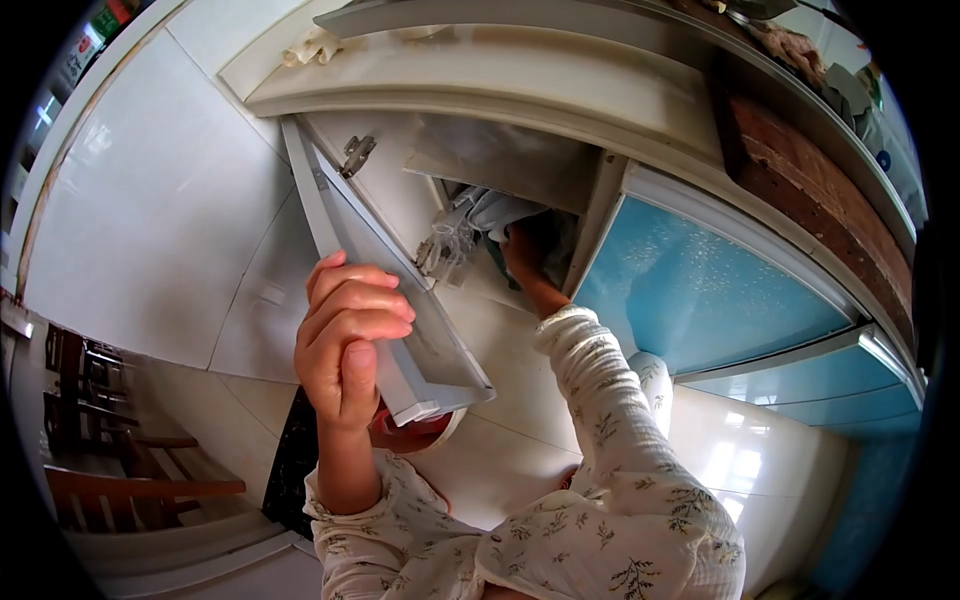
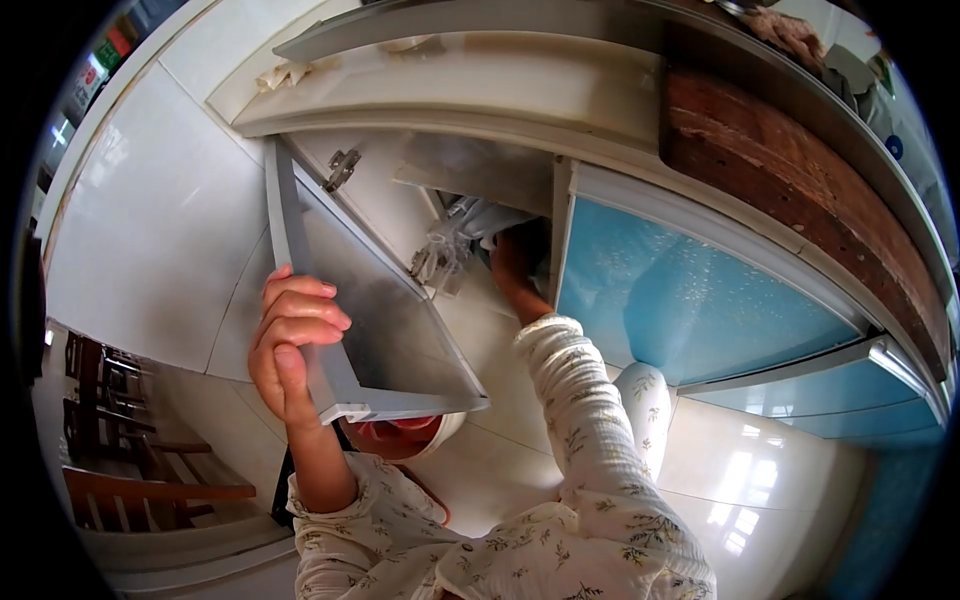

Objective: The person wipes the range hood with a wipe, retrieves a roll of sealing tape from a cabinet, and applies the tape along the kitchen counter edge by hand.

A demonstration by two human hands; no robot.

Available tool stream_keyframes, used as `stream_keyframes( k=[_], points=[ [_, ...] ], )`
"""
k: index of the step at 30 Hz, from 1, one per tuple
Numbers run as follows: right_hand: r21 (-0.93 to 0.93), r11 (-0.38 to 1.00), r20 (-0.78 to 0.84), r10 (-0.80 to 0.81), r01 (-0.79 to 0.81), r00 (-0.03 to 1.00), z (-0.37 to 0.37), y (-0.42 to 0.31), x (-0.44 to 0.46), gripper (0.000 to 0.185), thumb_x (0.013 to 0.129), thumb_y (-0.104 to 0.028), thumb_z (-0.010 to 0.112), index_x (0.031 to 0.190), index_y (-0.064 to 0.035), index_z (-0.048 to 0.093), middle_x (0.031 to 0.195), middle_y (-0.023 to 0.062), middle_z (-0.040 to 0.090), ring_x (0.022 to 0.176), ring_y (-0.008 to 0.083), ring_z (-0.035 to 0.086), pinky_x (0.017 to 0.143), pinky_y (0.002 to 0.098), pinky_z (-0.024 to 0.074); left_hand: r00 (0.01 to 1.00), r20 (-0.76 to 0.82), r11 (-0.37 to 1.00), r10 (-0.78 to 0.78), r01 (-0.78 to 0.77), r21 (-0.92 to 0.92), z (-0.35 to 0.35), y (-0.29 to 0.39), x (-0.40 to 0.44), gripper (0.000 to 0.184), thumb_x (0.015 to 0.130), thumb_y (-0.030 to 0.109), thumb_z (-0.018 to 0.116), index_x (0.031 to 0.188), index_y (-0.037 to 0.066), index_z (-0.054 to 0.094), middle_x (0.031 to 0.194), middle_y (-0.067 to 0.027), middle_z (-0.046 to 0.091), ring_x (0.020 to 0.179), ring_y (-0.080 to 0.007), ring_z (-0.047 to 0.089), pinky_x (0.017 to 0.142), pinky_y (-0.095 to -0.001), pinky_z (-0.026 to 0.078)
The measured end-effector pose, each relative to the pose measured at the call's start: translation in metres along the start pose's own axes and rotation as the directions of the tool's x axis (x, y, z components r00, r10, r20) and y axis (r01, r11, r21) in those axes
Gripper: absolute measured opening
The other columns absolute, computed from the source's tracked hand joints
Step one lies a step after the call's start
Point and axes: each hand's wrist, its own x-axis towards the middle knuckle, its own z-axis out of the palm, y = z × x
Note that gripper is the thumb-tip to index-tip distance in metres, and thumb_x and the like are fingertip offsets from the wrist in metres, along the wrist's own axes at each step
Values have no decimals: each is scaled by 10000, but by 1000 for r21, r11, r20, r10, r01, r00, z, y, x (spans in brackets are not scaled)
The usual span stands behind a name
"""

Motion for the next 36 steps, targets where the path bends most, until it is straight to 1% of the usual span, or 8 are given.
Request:
stream_keyframes(
  k=[10,13,19,23,29,31,33,36],
  points=[
    [277,896,76,340,-347,937,-16,-18,-10,419,854,-264,627,1169,8,579,1168,248,596,1102,410,545,966,464,419,1000,-7,994,30,-29,105,4,2,-5,584,1002,493,285,821,48,617,902,-119,681,997,-335,613,1047,-492,306],
    [288,952,-389,13,108,921,-46,-36,-52,531,888,-233,617,1331,14,460,1278,254,537,1206,394,499,1015,413,397,999,54,991,-11,4,130,1,5,-3,647,993,552,255,844,40,621,920,-128,680,1036,-353,605,1055,-502,300],
    [870,435,327,-158,-232,932,-133,-95,-173,429,993,-239,490,1366,-30,459,1422,125,458,1319,234,411,1077,360,322,1000,12,985,-19,16,174,6,10,-6,633,1000,543,241,911,35,607,979,-126,675,1062,-353,597,1059,-511,311],
    [875,307,448,-221,-374,866,-122,-117,-206,413,1027,-292,401,1351,-53,490,1415,123,460,1342,242,381,1112,353,263,856,-485,867,180,95,490,30,31,-87,524,1007,461,317,900,35,602,990,-158,655,1017,-306,616,1010,-519,365],
    [924,301,302,-195,-236,933,-104,-144,-226,446,1030,-299,366,1368,-25,463,1467,145,388,1387,273,315,1142,364,203,997,34,954,73,-60,-293,132,60,-85,274,821,120,668,1068,23,602,1093,-130,640,998,-239,625,833,-336,506],
    [912,341,295,-160,-227,942,-117,-151,-226,430,1030,-270,364,1365,-15,456,1467,151,386,1390,276,313,1142,366,207,725,78,530,-685,568,-629,186,41,-88,212,868,65,628,1073,32,586,1090,-118,641,990,-216,616,892,-320,477],
    [913,367,252,-171,-176,952,-98,-145,-232,420,1029,-252,367,1360,-7,450,1468,155,384,1391,276,313,1141,370,213,363,88,117,-928,506,-854,225,-16,-82,182,922,85,566,1097,35,556,1114,-92,614,1005,-178,586,923,-304,447],
    [934,330,197,-154,-138,968,-83,-141,-239,382,1020,-200,400,1338,3,458,1442,150,408,1368,257,340,1126,366,248,-5,-98,85,-995,453,-887,291,-134,-114,328,865,82,619,1168,27,506,1137,-108,569,1017,-207,567,929,-345,445]
  ],
)
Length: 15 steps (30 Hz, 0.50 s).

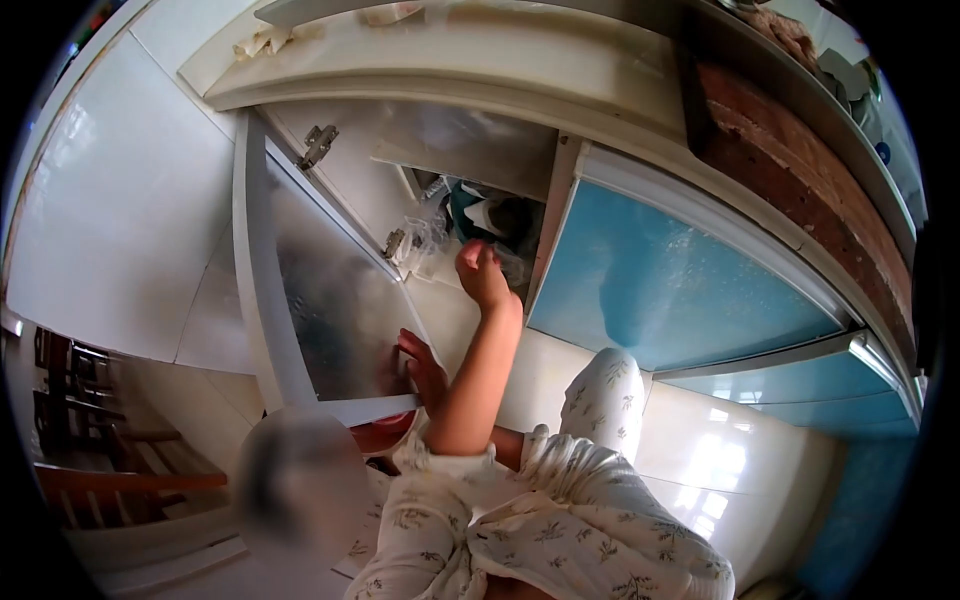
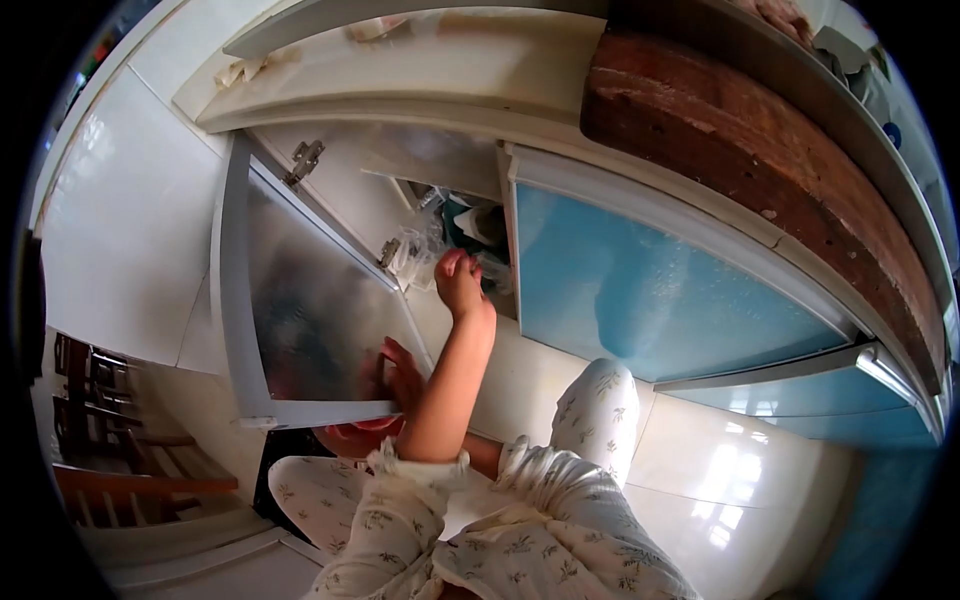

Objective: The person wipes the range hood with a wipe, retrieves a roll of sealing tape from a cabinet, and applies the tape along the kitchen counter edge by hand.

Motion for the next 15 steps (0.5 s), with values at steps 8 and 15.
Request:
stream_keyframes(
  k=[8,15],
  points=[
    [191,938,16,292,-290,956,-19,31,-39,333,990,-108,426,1305,-11,480,1325,138,504,1253,238,459,1049,347,346,895,140,733,424,-430,526,11,-70,126,883,611,284,866,1294,-77,438,1191,-212,568,1112,-354,560,926,-416,467],
    [182,842,36,510,-508,859,-80,57,-51,333,963,-24,430,1292,-28,482,1242,132,557,1173,242,529,982,333,414,931,347,785,117,-300,541,-42,-86,215,421,692,225,778,981,-43,627,976,-172,665,836,-272,628,797,-366,488]
  ],
)
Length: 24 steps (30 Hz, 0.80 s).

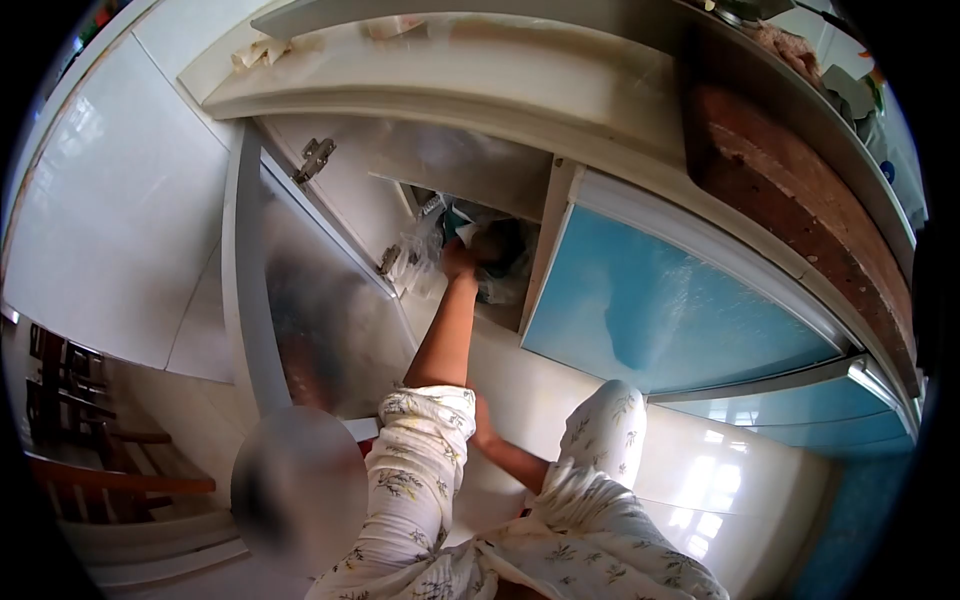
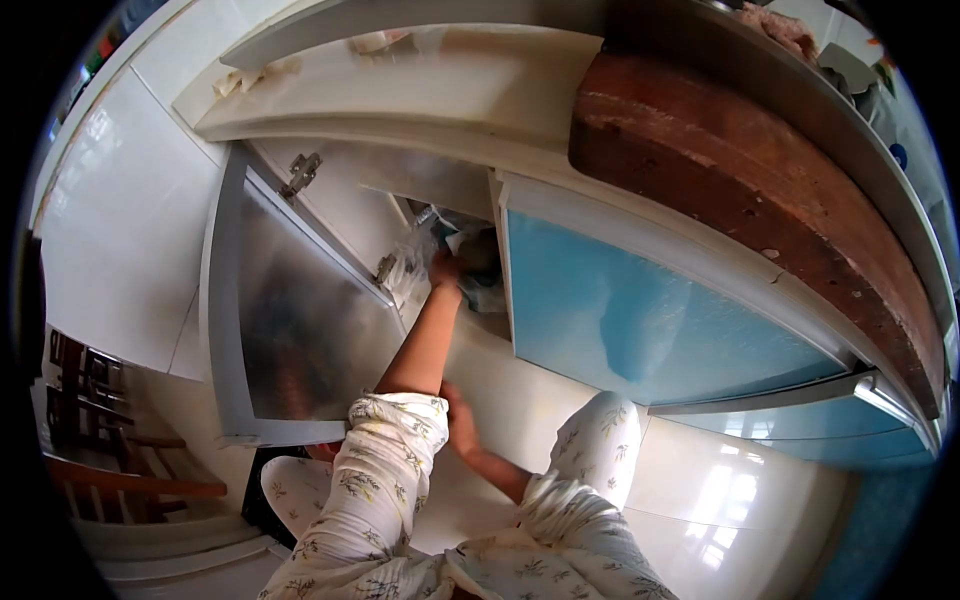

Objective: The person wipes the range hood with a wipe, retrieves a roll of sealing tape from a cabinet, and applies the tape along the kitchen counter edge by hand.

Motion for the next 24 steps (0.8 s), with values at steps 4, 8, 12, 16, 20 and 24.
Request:
stream_keyframes(
  k=[4,8,12,16,20,24],
  points=[
    [-454,803,-189,-510,386,839,-26,-88,22,256,967,-55,473,1209,1,539,1123,118,624,1028,197,592,894,314,464,930,-326,948,-171,65,-313,1,52,-61,236,731,125,721,911,-6,644,872,-99,675,740,-199,605,734,-334,483],
    [-645,666,-256,-650,374,716,-24,-154,85,202,957,-72,507,1125,4,592,1051,143,652,977,208,624,867,310,472,921,-382,927,-77,-75,-368,-5,37,-72,218,741,104,703,911,-1,614,849,-58,635,736,-183,577,725,-327,482],
    [-731,646,-285,-581,219,762,-46,-122,185,232,940,-226,564,1020,-21,636,960,130,678,884,224,646,794,309,482,903,-429,910,-10,-169,-378,-22,14,-85,209,741,84,704,889,7,578,832,-32,596,784,-155,557,755,-304,475],
    [-667,745,-314,-264,-14,912,-69,-94,222,360,898,-395,608,953,-43,659,849,97,672,778,180,620,728,309,476,913,-409,947,5,-135,-290,-26,20,-105,183,747,52,702,899,13,608,872,-45,618,825,-146,569,795,-280,465],
    [-344,937,-292,-174,66,941,-61,-96,208,329,902,-375,624,948,-52,665,862,0,653,765,113,571,700,285,448,950,-284,964,132,-189,-185,-33,35,-117,167,773,28,700,922,21,626,930,-44,628,890,-134,567,849,-264,446],
    [-185,982,-297,-93,38,950,-48,-126,186,274,912,-311,632,999,-55,675,895,-12,647,786,107,559,719,257,433,994,-113,885,-1,-52,-463,-33,70,-128,167,839,34,687,988,42,612,996,-10,607,968,-122,552,892,-253,424]
  ],
)
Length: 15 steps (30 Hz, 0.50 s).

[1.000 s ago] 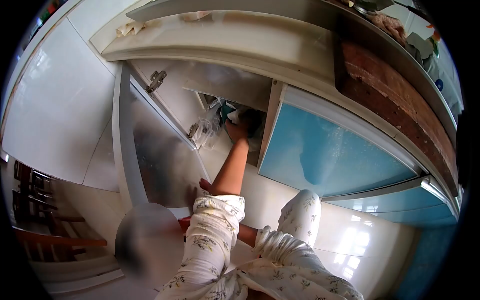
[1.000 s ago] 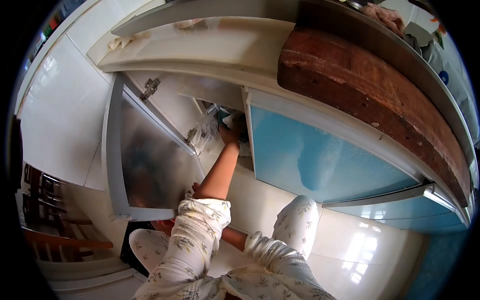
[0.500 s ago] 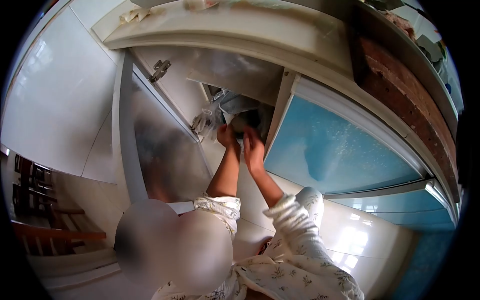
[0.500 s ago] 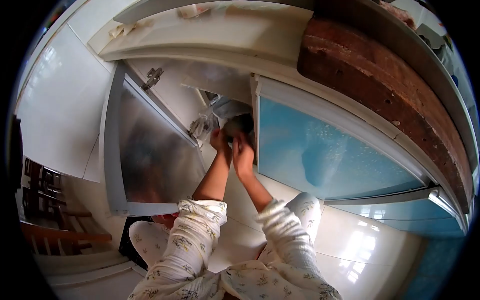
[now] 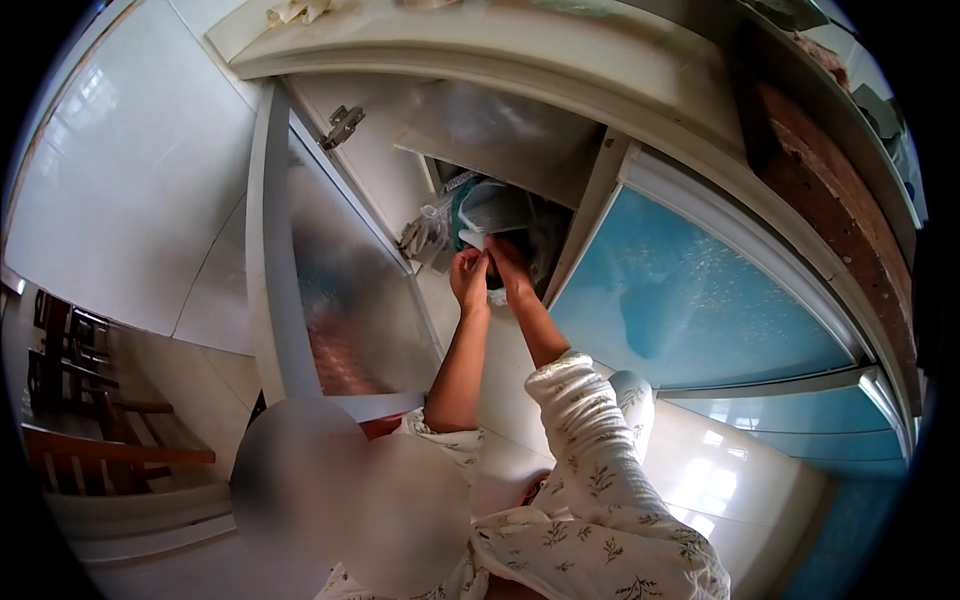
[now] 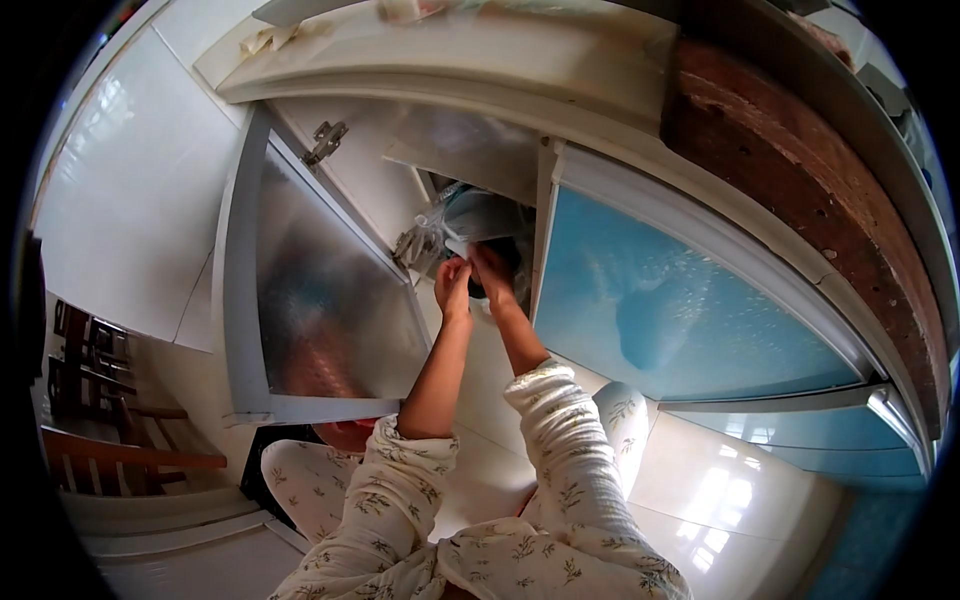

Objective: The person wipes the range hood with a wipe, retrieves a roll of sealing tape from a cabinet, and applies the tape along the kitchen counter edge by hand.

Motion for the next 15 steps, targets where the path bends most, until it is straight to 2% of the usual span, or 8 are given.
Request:
stream_keyframes(
  k=[3,6,9,12,15],
  points=[
    [12,994,116,-109,109,987,-11,11,7,248,906,-284,647,1021,-67,679,875,1,640,775,95,553,710,244,431,998,-8,998,56,-56,-6,-2,-8,2,177,860,72,700,1011,41,615,1024,-17,613,986,-122,559,893,-249,436],
    [-53,983,8,-174,174,985,-11,10,4,214,904,-264,647,991,-71,680,851,-14,628,756,78,541,684,231,425,999,-29,1000,25,-25,-14,-4,-13,2,211,868,104,707,1052,33,631,1031,-21,629,978,-120,572,900,-242,447],
    [-63,996,-20,-66,64,998,-14,10,7,187,900,-238,647,964,-64,674,832,-17,624,734,73,535,661,232,425,1000,-12,998,6,-6,-68,-3,-10,0,238,861,108,719,1065,9,645,954,-10,644,901,-102,581,835,-227,452],
    [-74,987,18,-143,144,989,-9,-5,-6,178,901,-218,644,949,-48,667,807,-16,611,705,72,525,632,235,417,999,-27,999,37,-38,-20,-6,-15,3,244,861,105,718,1069,-2,651,918,1,651,850,-79,579,795,-210,461],
    [-65,972,41,-223,226,974,-11,12,4,170,901,-208,644,922,-40,656,772,-20,587,687,66,513,619,236,412,991,-9,980,136,-133,151,-9,-18,4,224,857,91,719,1049,-10,661,895,16,646,790,-50,558,736,-184,456]
  ],
)
